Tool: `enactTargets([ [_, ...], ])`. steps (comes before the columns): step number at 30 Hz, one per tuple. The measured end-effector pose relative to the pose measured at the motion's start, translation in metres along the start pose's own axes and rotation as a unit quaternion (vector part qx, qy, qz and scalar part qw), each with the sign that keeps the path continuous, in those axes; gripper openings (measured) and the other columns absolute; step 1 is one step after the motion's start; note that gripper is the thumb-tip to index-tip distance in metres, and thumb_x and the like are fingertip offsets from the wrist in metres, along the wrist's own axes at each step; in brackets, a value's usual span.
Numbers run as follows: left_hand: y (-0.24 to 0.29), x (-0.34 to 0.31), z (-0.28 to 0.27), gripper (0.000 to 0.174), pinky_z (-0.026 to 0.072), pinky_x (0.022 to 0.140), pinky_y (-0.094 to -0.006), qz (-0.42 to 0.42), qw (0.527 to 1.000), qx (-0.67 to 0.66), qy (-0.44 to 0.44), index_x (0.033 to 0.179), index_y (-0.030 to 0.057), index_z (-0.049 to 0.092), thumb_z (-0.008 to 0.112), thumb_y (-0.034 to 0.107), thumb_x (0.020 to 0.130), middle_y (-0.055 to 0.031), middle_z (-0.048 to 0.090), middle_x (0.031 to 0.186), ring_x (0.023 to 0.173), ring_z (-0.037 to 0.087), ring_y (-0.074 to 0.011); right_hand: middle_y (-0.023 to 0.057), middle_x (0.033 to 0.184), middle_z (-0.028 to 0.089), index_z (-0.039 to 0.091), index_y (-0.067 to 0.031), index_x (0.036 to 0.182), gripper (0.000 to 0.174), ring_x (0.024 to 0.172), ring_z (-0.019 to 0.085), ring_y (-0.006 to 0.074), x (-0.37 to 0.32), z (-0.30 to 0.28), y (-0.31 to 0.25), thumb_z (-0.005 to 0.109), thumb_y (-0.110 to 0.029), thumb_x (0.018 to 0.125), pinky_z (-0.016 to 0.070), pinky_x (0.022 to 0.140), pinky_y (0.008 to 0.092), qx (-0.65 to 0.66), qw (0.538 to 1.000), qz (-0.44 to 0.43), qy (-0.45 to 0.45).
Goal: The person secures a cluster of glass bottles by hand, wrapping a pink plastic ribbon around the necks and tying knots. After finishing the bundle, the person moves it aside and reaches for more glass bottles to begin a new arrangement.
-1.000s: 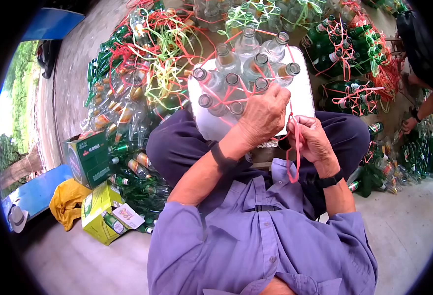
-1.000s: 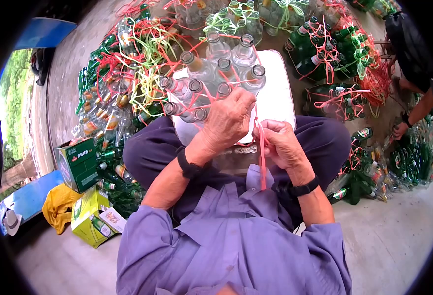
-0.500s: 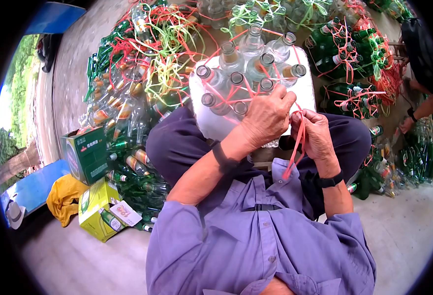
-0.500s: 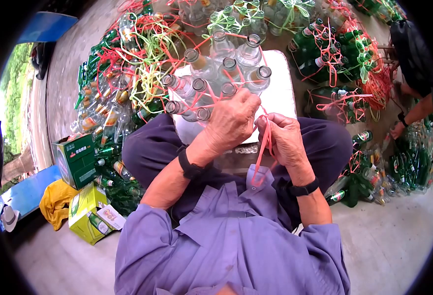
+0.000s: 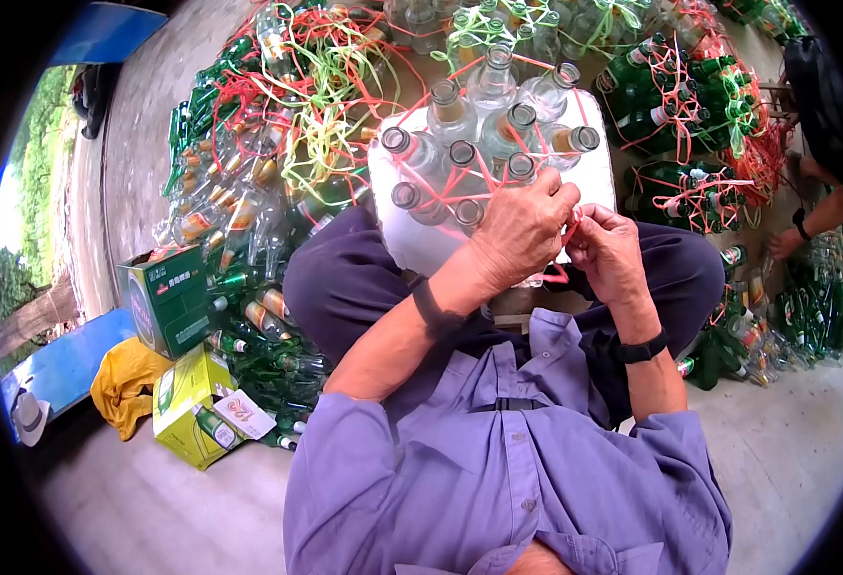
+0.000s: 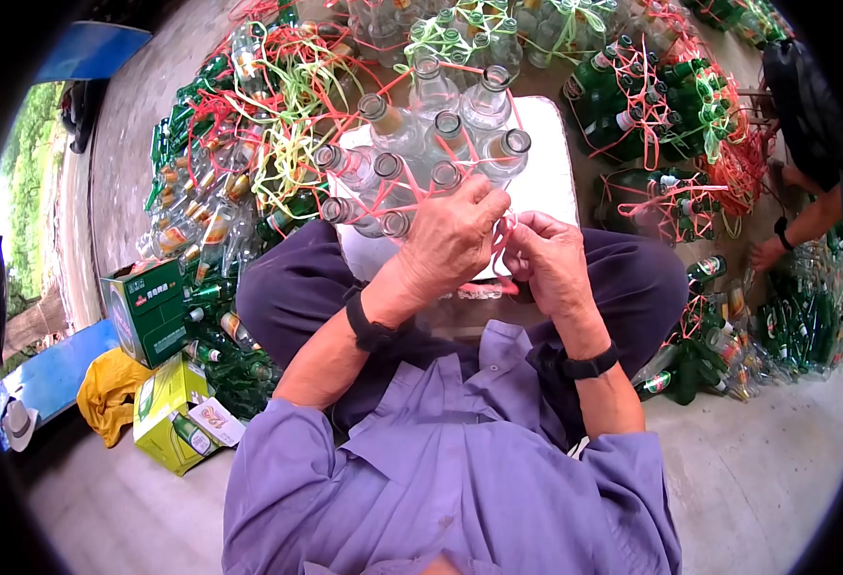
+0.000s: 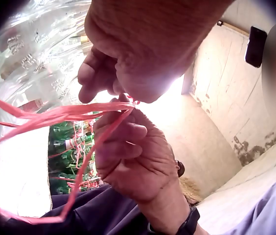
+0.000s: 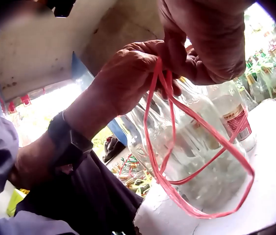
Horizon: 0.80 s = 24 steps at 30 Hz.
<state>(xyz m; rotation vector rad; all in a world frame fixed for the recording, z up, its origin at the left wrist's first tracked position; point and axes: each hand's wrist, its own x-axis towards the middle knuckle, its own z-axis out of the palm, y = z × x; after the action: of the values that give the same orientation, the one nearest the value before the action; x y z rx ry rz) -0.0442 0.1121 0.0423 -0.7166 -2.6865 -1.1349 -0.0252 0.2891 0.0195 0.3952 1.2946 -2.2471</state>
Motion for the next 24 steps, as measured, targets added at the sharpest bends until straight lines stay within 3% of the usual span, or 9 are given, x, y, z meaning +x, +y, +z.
enactTargets([
  [4,0.001,0.001,-0.003,0.015,0.0515,0.059,-0.0441,-0.004,1.0,0.008,-0.008,0.094,0.0049,0.058,0.063,0.004,0.08,-0.0124,0.056,0.086,0.071,0.064,-0.0345,0.0054,0.078,0.067,0.068,0.0025,0.1,0.012,0.055,0.053,0.006,-0.009,0.009,-0.002,0.066,-0.01,0.098,0.0397,0.048,0.0187,-0.079,0.993,-0.028,0.08],
  [6,0.001,0.0,-0.002,0.015,0.0517,0.059,-0.0441,-0.006,1.0,0.01,-0.009,0.094,0.0047,0.058,0.062,0.004,0.08,-0.0125,0.056,0.085,0.071,0.064,-0.0346,0.0072,0.083,0.07,0.068,0.0037,0.102,0.011,0.058,0.058,0.006,-0.013,0.008,0.0,0.066,-0.005,0.097,0.0414,0.049,0.0175,-0.115,0.983,-0.103,0.103],
  [11,0.0,0.0,-0.001,0.015,0.0518,0.059,-0.0443,-0.017,0.999,0.019,-0.02,0.094,0.0033,0.057,0.06,0.002,0.079,-0.0138,0.056,0.085,0.071,0.064,-0.0356,0.0068,0.087,0.07,0.065,0.0044,0.108,0.013,0.064,0.061,0.0064,-0.025,0.017,-0.004,0.065,0.003,0.095,0.0456,0.052,0.0189,-0.158,0.967,-0.166,0.108],
  [13,0.0,0.0,-0.001,0.015,0.052,0.059,-0.0445,-0.019,0.999,0.02,-0.019,0.094,0.003,0.057,0.06,0.002,0.079,-0.0141,0.056,0.085,0.071,0.064,-0.036,0.0068,0.089,0.07,0.064,0.0033,0.11,0.016,0.071,0.065,0.0075,-0.028,0.018,-0.003,0.065,0.006,0.094,0.0512,0.059,0.02,-0.214,0.951,-0.198,0.1],
  [19,0.0,0.001,-0.001,0.014,0.0535,0.061,-0.0453,-0.037,0.999,0.008,-0.023,0.094,0.0027,0.057,0.059,0.003,0.08,-0.0152,0.056,0.085,0.071,0.064,-0.0374,0.0046,0.09,0.07,0.064,0.0029,0.11,0.018,0.08,0.068,0.0081,-0.025,0.021,0.005,0.068,0.007,0.093,0.0556,0.071,0.0215,-0.241,0.942,-0.209,0.104],
  [24,-0.001,0.0,0.0,0.013,0.0545,0.062,-0.0455,-0.037,0.999,-0.005,-0.021,0.095,0.003,0.057,0.058,0.002,0.081,-0.0154,0.057,0.087,0.072,0.064,-0.0377,0.0037,0.091,0.07,0.066,0.003,0.109,0.018,0.078,0.067,0.0066,-0.022,0.021,0.011,0.069,0.007,0.093,0.0545,0.069,0.0205,-0.253,0.936,-0.222,0.102],
])
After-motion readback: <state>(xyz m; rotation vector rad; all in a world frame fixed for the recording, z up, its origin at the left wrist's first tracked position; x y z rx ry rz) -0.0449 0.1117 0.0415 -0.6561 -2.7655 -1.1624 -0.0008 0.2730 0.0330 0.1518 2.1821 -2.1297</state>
